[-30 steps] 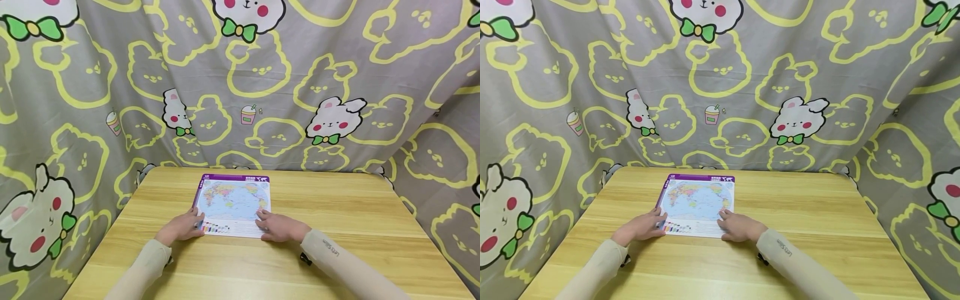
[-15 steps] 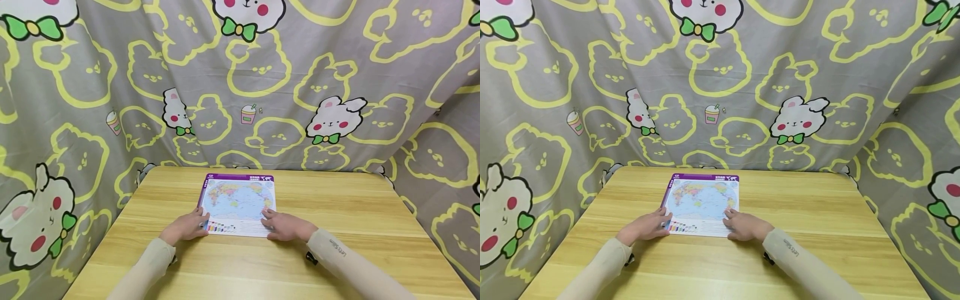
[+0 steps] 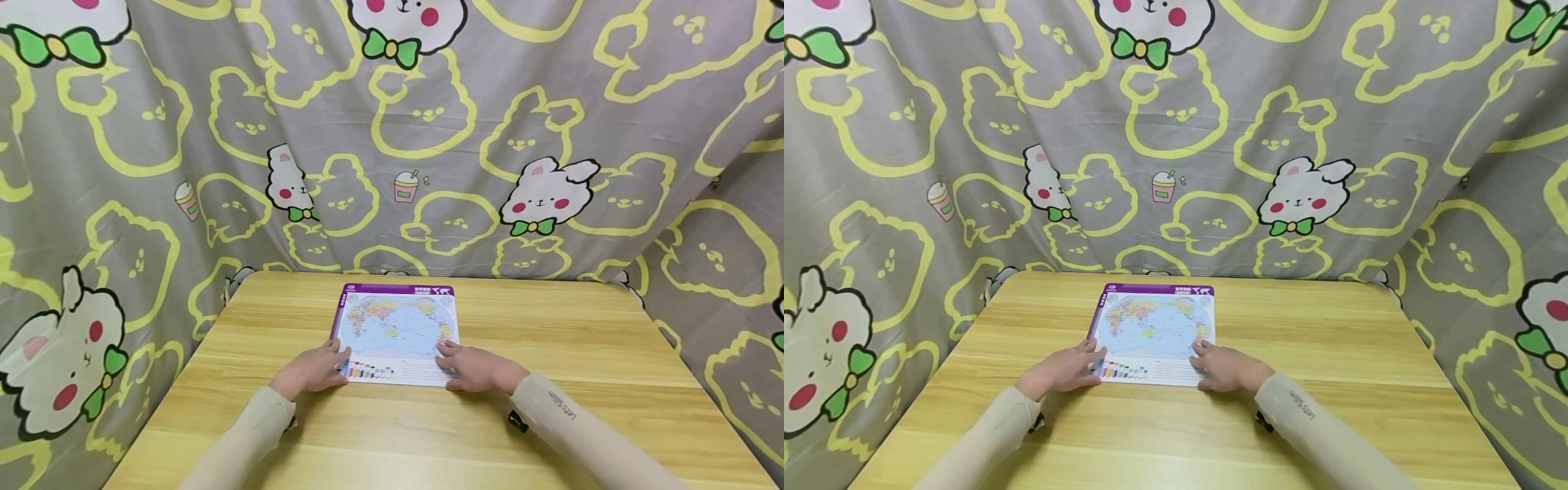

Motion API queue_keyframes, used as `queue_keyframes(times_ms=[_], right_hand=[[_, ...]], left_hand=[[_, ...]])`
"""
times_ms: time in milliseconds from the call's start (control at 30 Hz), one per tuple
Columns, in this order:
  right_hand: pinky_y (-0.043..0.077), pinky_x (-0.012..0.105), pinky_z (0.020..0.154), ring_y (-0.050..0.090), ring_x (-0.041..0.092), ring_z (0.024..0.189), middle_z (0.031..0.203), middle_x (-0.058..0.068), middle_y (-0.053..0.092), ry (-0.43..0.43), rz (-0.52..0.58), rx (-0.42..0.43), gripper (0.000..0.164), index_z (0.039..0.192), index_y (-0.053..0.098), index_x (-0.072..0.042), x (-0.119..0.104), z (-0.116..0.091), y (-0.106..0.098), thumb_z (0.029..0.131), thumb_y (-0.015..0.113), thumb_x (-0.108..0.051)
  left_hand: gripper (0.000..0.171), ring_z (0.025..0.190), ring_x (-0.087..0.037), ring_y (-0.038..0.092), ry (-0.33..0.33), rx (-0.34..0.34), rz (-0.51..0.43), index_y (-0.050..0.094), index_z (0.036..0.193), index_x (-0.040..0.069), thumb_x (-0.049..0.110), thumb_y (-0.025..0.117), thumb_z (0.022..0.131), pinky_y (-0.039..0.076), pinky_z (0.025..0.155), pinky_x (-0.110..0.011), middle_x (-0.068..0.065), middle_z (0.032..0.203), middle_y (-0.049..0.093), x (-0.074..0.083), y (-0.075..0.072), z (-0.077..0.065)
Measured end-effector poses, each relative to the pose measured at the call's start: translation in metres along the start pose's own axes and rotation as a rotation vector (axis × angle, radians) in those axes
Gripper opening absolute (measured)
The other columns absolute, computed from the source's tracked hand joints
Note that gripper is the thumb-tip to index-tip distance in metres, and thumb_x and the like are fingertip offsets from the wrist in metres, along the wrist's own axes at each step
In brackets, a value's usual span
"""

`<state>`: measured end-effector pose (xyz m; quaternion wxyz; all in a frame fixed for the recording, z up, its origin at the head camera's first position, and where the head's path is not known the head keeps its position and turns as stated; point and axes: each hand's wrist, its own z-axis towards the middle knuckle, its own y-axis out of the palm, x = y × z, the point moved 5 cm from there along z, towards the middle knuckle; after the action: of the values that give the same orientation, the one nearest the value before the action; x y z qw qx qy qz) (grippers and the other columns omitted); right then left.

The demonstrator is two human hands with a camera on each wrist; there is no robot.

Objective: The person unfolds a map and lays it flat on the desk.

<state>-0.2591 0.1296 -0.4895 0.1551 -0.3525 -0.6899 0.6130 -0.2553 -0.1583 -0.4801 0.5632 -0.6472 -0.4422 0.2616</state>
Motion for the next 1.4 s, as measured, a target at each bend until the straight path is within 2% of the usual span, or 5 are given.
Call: queue_keyframes(times_ms=[300, 667, 1000, 1400], right_hand=[[0.029, 0.048, 0.108, 0.027, 0.038, 0.136, 0.148, 0.022, 0.032, -0.006, 0.042, 0.017, 0.054, 0.135, 0.05, 0.0, 0.008, -0.01, -0.002, 0.091, 0.062, -0.028], [0.029, 0.049, 0.108, 0.028, 0.039, 0.136, 0.147, 0.022, 0.033, 0.01, 0.055, 0.022, 0.054, 0.134, 0.051, 0.001, 0.017, -0.018, -0.002, 0.089, 0.063, -0.025], [0.029, 0.052, 0.107, 0.029, 0.042, 0.134, 0.146, 0.025, 0.034, 0.009, 0.065, 0.033, 0.053, 0.132, 0.052, 0.003, 0.022, -0.027, -0.006, 0.087, 0.065, -0.021], [0.03, 0.054, 0.105, 0.03, 0.044, 0.133, 0.145, 0.027, 0.034, 0.011, 0.079, 0.046, 0.053, 0.131, 0.052, 0.006, 0.03, -0.038, -0.006, 0.086, 0.065, -0.018]], left_hand=[[0.063, 0.133, -0.04, 0.033, 0.003, -0.001, 0.025, 0.046, 0.14, 0.004, 0.039, 0.063, 0.09, 0.036, 0.104, -0.05, -0.026, 0.144, 0.035, 0.009, 0.002, 0.006], [0.062, 0.131, -0.038, 0.038, 0.047, 0.009, 0.093, 0.046, 0.139, 0.004, 0.04, 0.062, 0.09, 0.04, 0.101, -0.045, -0.023, 0.14, 0.041, 0.02, 0.001, 0.012], [0.061, 0.132, -0.038, 0.036, 0.049, 0.001, 0.112, 0.046, 0.139, 0.004, 0.04, 0.06, 0.092, 0.039, 0.103, -0.045, -0.024, 0.144, 0.037, 0.029, 0.004, 0.018], [0.065, 0.13, -0.035, 0.04, 0.066, 0.002, 0.155, 0.045, 0.138, 0.0, 0.043, 0.06, 0.091, 0.041, 0.101, -0.043, -0.021, 0.14, 0.042, 0.041, 0.003, 0.026]])
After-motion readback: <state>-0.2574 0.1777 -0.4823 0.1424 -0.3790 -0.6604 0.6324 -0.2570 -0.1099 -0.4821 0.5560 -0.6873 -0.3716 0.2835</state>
